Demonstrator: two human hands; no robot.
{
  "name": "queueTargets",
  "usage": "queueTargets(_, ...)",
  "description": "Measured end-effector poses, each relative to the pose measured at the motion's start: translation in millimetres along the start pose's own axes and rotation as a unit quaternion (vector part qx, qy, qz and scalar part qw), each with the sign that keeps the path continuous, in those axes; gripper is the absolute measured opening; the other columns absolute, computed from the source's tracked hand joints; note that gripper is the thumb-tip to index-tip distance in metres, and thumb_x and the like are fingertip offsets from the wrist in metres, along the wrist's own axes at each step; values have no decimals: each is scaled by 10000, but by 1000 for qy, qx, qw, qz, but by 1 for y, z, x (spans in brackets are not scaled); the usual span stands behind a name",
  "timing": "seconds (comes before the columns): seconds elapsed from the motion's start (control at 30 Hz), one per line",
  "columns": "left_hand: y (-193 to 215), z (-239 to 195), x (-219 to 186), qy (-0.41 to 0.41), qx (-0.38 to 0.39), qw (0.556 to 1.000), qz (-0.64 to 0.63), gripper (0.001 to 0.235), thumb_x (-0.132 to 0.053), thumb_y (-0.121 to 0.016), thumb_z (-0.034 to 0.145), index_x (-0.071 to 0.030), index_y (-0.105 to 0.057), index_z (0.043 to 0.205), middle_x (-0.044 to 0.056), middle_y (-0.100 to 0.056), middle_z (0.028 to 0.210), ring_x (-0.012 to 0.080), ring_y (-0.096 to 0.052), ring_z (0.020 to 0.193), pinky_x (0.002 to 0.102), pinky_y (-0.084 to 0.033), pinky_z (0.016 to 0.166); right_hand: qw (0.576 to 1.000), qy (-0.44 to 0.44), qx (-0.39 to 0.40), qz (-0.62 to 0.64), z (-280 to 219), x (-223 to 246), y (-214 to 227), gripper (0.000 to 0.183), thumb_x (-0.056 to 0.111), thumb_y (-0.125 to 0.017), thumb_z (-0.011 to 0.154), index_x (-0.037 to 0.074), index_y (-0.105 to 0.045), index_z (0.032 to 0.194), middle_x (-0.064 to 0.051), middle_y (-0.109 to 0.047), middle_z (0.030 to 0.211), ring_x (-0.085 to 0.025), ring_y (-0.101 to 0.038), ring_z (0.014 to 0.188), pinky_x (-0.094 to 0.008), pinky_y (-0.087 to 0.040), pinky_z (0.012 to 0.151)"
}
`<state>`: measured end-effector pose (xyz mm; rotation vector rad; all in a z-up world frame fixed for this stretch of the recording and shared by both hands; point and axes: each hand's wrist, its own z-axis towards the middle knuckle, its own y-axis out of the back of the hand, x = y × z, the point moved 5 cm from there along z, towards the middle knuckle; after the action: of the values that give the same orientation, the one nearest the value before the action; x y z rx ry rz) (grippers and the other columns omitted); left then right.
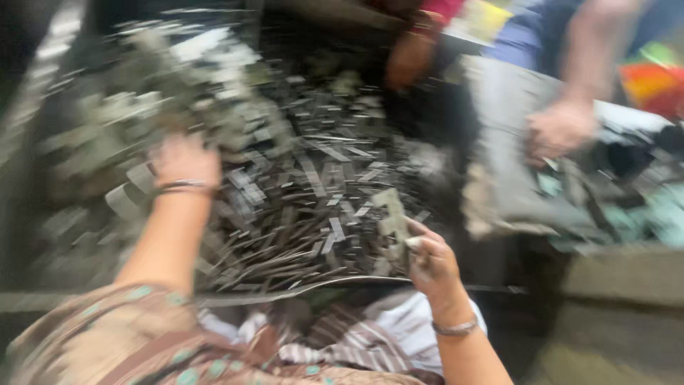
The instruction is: The person sorts metal plates and rods from a large central bin, handling them by hand and organizing them into smaller groups or placing them on a workspace.
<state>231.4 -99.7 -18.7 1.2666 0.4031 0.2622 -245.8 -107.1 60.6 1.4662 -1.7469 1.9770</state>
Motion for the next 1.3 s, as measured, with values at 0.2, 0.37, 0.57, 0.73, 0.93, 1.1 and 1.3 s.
queueTargets(0.2,-54,4,29,-115,135,946,270,332,-264,-516,1021,-367,-670,1296,-27,-604,1412,190,-464,1426,698,-211,1210,990,30,-134,-27,-9,68,31,538,-30,-618,865,-126,-511,1383,-229,-713,1129,-287,-749,935,-436,-619,878)
queueTargets(0.37,-46,21,40,-141,211,919,300,341,-241,-551,999,-418,-655,1270,-61,-669,1334,199,-520,1348,698,-211,1177,837,262,-271,-396,-7,161,74,498,-79,-652,911,-85,-613,1408,-224,-714,1146,-271,-712,807,-343,-549,653)
queueTargets(0.57,2,-3,14,-221,-48,964,143,186,-469,-718,1006,-298,-712,932,-100,-744,1082,140,-603,1146,553,-259,1181,324,248,-223,-885,48,228,129,696,-87,-535,817,-93,-483,1511,-309,-642,1301,-469,-654,1131,-509,-544,980)
queueTargets(0.73,32,-40,-62,-183,-111,948,-237,389,-507,-774,988,-120,-749,958,24,-733,1010,205,-670,1073,489,-381,1063,203,282,-136,-928,44,196,67,614,55,-604,828,-92,-539,1420,-307,-637,1313,-449,-623,1194,-525,-493,1032)
queueTargets(0.93,47,-72,-81,143,-1,716,-684,307,-442,-687,1025,-157,-702,1138,45,-725,1066,232,-677,1054,499,-478,1021,495,126,81,-856,68,51,67,393,109,-726,858,9,-664,1233,-214,-683,1233,-390,-645,1164,-450,-524,1013)
queueTargets(1.1,85,-85,-51,294,18,322,-900,311,-388,-614,1056,-187,-663,1288,63,-718,1113,255,-684,1038,507,-559,986,443,-134,30,-886,116,0,185,637,332,-834,768,26,-631,1289,-257,-633,1268,-431,-591,1180,-487,-483,1002)
queueTargets(1.3,74,-116,-74,130,279,791,-528,353,-221,-649,912,-243,-686,1262,105,-737,1071,281,-704,975,469,-567,834,400,-224,-17,-889,123,-16,217,704,396,-853,744,50,-625,1313,-222,-671,1252,-415,-575,1241,-481,-474,1047)
